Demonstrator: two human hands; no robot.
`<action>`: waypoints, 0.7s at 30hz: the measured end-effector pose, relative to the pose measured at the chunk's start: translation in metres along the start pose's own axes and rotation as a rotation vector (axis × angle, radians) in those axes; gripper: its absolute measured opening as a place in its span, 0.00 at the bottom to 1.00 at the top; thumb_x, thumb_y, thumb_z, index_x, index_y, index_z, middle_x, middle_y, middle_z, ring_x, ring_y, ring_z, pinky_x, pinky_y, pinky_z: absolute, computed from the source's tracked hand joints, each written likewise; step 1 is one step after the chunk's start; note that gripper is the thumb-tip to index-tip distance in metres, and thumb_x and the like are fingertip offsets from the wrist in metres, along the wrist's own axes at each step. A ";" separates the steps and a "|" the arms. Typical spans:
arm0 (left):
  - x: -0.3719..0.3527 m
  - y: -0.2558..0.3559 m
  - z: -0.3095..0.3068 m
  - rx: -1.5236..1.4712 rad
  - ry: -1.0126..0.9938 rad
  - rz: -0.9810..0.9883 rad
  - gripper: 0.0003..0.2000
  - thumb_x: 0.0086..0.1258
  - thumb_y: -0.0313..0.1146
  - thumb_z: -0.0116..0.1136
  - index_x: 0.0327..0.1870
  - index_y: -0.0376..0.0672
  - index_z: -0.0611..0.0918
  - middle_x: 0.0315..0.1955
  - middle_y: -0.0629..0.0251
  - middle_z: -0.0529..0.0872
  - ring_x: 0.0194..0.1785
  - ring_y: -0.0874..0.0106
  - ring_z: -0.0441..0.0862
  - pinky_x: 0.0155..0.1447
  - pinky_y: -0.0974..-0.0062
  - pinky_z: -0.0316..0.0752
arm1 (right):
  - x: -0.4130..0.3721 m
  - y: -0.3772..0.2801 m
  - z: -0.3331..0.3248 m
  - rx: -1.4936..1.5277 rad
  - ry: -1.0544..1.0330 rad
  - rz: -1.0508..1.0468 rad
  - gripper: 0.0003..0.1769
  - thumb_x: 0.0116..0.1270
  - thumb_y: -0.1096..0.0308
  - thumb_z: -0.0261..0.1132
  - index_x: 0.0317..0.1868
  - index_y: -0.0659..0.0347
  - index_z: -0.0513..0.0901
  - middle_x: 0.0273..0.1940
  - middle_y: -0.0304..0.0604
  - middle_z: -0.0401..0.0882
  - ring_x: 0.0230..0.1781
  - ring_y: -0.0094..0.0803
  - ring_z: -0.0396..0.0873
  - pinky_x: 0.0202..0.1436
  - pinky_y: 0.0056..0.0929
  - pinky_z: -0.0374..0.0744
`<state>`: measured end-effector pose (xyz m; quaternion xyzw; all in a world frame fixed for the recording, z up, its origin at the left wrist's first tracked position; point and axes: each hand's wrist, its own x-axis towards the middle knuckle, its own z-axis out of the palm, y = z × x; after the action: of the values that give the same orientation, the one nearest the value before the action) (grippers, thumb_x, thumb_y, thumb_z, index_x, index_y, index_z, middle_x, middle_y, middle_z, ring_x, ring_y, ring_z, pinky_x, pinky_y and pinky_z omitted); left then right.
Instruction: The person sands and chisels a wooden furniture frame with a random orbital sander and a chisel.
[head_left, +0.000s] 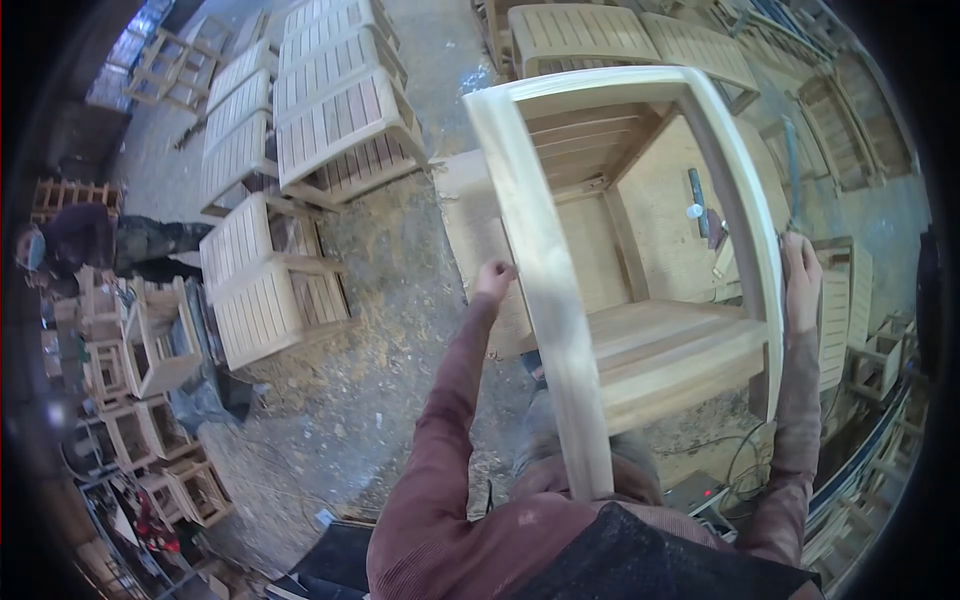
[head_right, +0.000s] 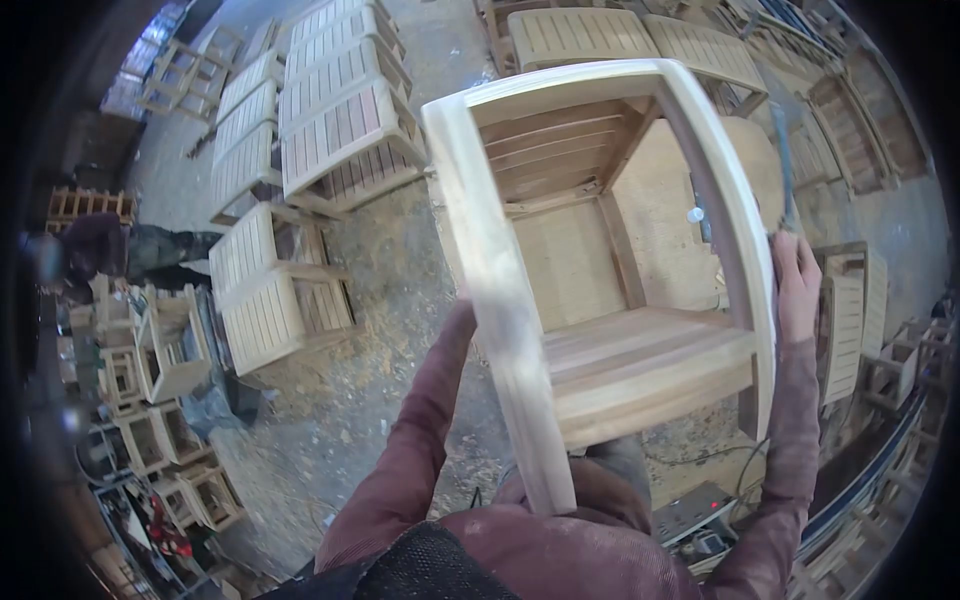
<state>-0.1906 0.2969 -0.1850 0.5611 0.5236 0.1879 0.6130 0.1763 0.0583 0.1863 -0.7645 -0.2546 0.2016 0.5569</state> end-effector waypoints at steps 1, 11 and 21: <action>-0.015 0.000 -0.013 -0.328 -0.001 -0.048 0.12 0.55 0.36 0.67 0.29 0.36 0.80 0.23 0.63 0.80 0.27 0.73 0.73 0.34 0.72 0.71 | 0.000 -0.002 0.000 0.093 -0.001 0.025 0.14 0.71 0.61 0.57 0.42 0.66 0.78 0.34 0.31 0.73 0.34 0.14 0.66 0.39 0.14 0.67; -0.230 0.293 -0.054 -0.210 0.633 0.476 0.09 0.67 0.28 0.55 0.46 0.39 0.78 0.39 0.65 0.79 0.39 0.77 0.75 0.44 0.78 0.73 | 0.010 0.182 -0.045 -0.062 0.152 0.159 0.20 0.52 0.68 0.67 0.46 0.63 0.75 0.31 0.44 0.78 0.30 0.30 0.78 0.32 0.28 0.77; -0.254 0.396 0.201 0.552 -0.326 0.199 0.45 0.60 0.35 0.62 0.72 0.39 0.43 0.67 0.47 0.54 0.64 0.55 0.65 0.59 0.60 0.70 | 0.122 0.381 -0.096 -0.624 0.034 0.533 0.22 0.52 0.59 0.67 0.43 0.66 0.79 0.42 0.59 0.80 0.49 0.50 0.78 0.51 0.43 0.76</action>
<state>0.0257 0.1090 0.2390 0.7770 0.3923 0.0058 0.4923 0.3917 -0.0337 -0.1516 -0.9392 -0.0874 0.2391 0.2306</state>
